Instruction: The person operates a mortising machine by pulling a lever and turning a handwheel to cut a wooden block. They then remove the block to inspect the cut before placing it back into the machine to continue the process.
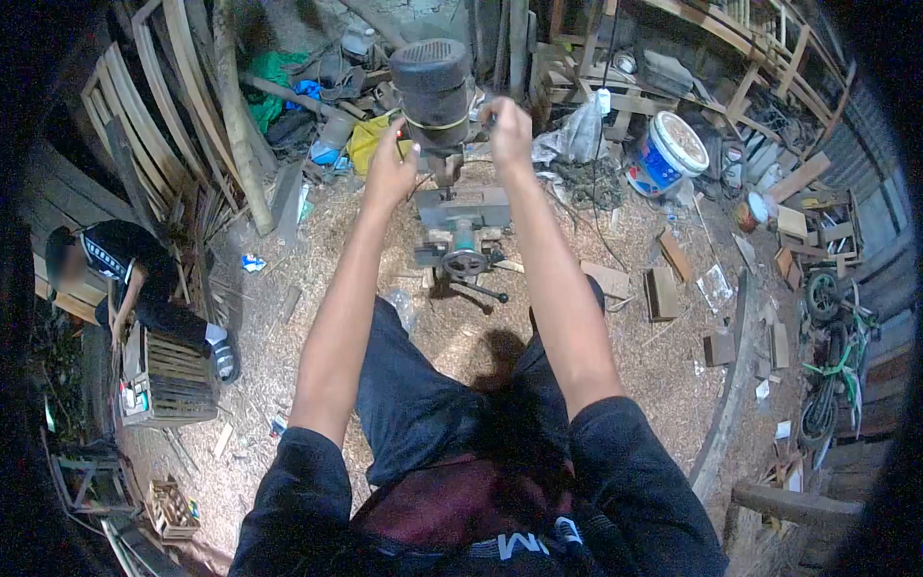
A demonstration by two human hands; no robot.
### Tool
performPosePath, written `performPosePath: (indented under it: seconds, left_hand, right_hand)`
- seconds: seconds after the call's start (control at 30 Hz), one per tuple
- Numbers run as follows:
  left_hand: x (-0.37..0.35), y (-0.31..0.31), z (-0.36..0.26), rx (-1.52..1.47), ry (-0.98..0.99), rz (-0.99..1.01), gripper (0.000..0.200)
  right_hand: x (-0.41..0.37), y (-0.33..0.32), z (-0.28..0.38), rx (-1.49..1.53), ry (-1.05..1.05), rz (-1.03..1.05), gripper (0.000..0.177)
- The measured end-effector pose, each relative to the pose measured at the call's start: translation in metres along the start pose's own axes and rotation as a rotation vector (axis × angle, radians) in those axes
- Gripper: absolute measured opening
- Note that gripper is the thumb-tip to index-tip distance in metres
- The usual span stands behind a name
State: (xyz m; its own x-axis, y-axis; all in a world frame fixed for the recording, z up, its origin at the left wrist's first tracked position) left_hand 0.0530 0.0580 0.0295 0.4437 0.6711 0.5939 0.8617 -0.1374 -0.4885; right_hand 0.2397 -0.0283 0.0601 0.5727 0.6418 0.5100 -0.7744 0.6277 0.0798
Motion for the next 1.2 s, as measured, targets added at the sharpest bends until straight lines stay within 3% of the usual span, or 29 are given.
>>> performPosePath:
  seconds: [0.07, 0.1, 0.17, 0.23, 0.3, 0.4, 0.47, 0.53, 0.63, 0.67, 0.77, 0.9, 1.07, 1.2]
  left_hand:
    - [-0.025, -0.01, -0.011, -0.048, -0.145, 0.045, 0.049]
    - [-0.036, -0.014, -0.014, -0.073, -0.225, 0.067, 0.049]
    - [-0.059, -0.011, 0.01, -0.089, -0.197, 0.024, 0.047]
    - [-0.081, -0.009, 0.029, -0.121, -0.171, -0.033, 0.048]
    - [-0.098, -0.016, 0.028, -0.101, -0.276, 0.011, 0.044]
    - [-0.116, -0.016, 0.047, -0.067, -0.318, 0.041, 0.039]
    - [-0.121, -0.013, 0.062, -0.052, -0.306, 0.043, 0.037]
    - [-0.128, -0.011, 0.067, -0.05, -0.309, 0.05, 0.037]
    - [-0.137, -0.004, 0.069, -0.06, -0.376, 0.104, 0.034]
    - [-0.138, 0.0, 0.068, -0.07, -0.382, 0.111, 0.034]
    - [-0.149, 0.009, 0.073, -0.1, -0.399, 0.142, 0.032]
    - [-0.156, 0.025, 0.079, -0.101, -0.352, 0.132, 0.032]
    - [-0.163, 0.032, 0.085, -0.106, -0.369, 0.174, 0.032]
    - [-0.173, 0.047, 0.1, -0.113, -0.362, 0.171, 0.033]
  right_hand:
    - [-0.022, -0.005, -0.006, 0.029, -0.071, 0.029, 0.044]
    - [-0.02, -0.008, -0.007, 0.035, 0.027, 0.071, 0.047]
    - [-0.009, -0.015, -0.011, 0.05, 0.224, 0.148, 0.053]
    - [0.006, -0.017, 0.023, 0.186, 0.604, 0.283, 0.067]
    - [0.038, -0.016, 0.029, -0.237, 0.71, 0.395, 0.063]
    - [0.067, 0.011, 0.032, -0.848, 0.562, 0.717, 0.05]
    - [0.062, 0.037, 0.046, -1.165, 0.343, 0.853, 0.049]
    - [0.063, 0.037, 0.027, -1.44, 0.284, 0.928, 0.048]
    - [0.06, 0.029, 0.012, -1.268, 0.712, 1.027, 0.036]
    - [0.068, 0.033, -0.005, -1.381, 0.561, 1.1, 0.032]
    - [0.051, 0.015, -0.029, -1.275, 0.445, 0.852, 0.032]
    - [0.018, 0.026, 0.018, -1.412, 0.459, 0.992, 0.032]
    - [0.002, 0.012, 0.002, -1.231, 0.426, 0.62, 0.032]
    - [-0.019, 0.009, 0.002, -1.166, 0.457, 0.522, 0.029]
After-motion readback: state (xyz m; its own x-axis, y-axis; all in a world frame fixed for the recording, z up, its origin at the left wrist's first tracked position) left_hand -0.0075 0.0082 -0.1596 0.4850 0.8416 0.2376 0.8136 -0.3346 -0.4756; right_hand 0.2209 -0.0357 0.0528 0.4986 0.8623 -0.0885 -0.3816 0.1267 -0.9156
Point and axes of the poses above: each hand's wrist, its own x-axis towards the middle knuckle, its own y-axis out of the palm, z = x × y, the point moved 3 cm from there along x, towards the middle knuckle, and after that the axes turned 6 degrees about z, right-handed, at the moved point
